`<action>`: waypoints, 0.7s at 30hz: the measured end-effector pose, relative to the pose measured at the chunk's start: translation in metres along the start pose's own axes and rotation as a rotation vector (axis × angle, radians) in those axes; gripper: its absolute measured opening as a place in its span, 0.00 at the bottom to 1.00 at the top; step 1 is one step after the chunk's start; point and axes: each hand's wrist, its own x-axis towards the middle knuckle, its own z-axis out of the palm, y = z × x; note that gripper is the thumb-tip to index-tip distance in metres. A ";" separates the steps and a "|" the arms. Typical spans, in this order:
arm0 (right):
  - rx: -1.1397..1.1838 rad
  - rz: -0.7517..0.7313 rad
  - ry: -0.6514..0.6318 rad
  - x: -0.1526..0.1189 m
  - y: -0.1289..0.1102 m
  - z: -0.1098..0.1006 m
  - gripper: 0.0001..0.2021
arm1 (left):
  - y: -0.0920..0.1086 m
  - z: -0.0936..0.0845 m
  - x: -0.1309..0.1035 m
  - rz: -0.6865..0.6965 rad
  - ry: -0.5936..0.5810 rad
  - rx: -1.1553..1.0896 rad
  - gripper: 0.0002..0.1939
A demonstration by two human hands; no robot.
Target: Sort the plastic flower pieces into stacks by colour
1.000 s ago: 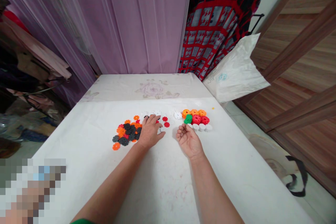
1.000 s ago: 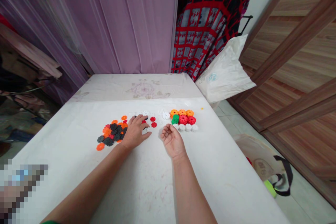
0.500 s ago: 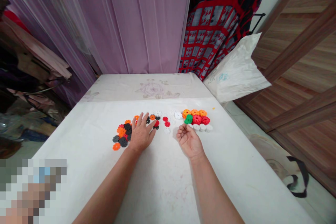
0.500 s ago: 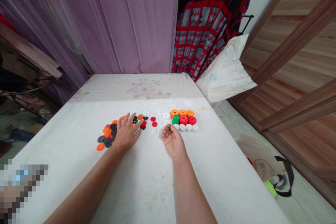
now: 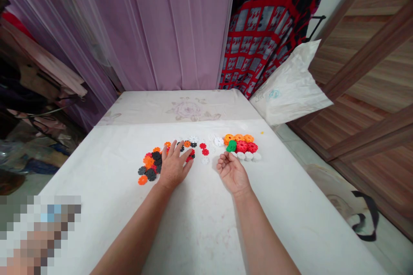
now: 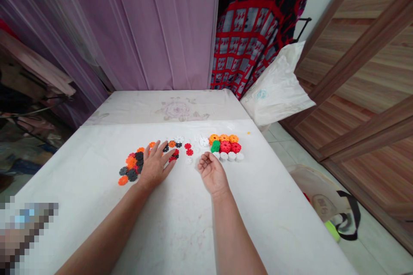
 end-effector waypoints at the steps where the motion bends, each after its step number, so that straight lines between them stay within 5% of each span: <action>1: 0.002 0.000 0.002 0.000 0.000 0.000 0.06 | 0.001 0.001 0.000 0.000 -0.015 0.006 0.19; 21: 0.004 0.003 0.004 -0.001 0.000 0.000 0.05 | 0.002 -0.005 0.002 0.033 0.003 -0.057 0.15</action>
